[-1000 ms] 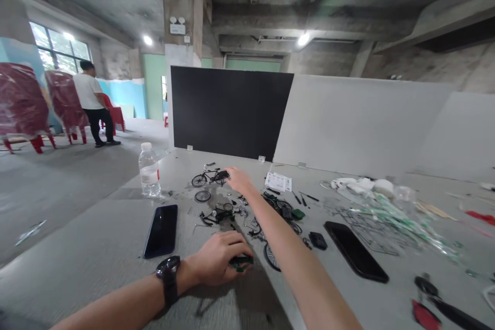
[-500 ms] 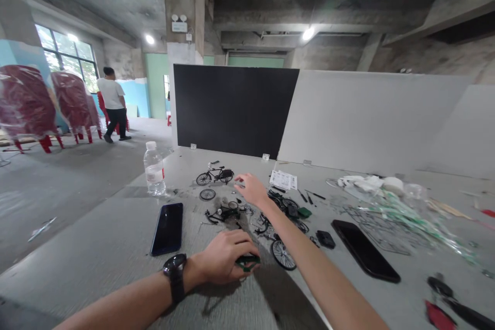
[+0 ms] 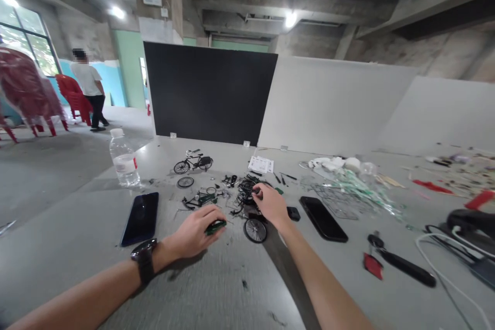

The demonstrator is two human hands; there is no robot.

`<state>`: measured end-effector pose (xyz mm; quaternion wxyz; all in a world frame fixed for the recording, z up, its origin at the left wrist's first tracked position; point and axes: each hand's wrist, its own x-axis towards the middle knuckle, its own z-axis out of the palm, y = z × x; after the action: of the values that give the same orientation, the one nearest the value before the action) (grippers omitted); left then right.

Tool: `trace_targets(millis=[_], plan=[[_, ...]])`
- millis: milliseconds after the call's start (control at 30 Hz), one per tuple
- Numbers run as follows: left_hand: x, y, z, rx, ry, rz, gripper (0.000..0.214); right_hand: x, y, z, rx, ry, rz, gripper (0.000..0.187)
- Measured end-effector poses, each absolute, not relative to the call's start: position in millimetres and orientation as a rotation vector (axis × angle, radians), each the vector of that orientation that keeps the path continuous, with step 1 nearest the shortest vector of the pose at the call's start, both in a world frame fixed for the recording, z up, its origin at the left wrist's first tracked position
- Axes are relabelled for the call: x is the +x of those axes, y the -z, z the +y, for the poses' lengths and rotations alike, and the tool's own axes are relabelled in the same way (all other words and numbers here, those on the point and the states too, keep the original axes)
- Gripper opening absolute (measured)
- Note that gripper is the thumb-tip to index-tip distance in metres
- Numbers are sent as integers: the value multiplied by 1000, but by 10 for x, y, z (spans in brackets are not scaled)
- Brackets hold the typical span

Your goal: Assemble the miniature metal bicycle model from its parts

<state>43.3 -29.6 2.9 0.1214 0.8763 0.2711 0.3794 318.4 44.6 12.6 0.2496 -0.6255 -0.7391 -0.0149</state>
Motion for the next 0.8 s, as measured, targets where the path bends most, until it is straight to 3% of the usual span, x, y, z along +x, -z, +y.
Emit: trace_targets(millis=[133, 533, 800], plan=[[415, -15, -272, 2525, -1098, 793, 18, 3194, -83, 488, -1745, 66, -2025, 30], [404, 50, -198, 2259, -1202, 922, 10, 3111, -106, 431, -1723, 196, -2203, 28], [422, 143, -45, 1629, -1272, 973, 29, 3044, -164, 392, -1772, 166, -2225, 29]])
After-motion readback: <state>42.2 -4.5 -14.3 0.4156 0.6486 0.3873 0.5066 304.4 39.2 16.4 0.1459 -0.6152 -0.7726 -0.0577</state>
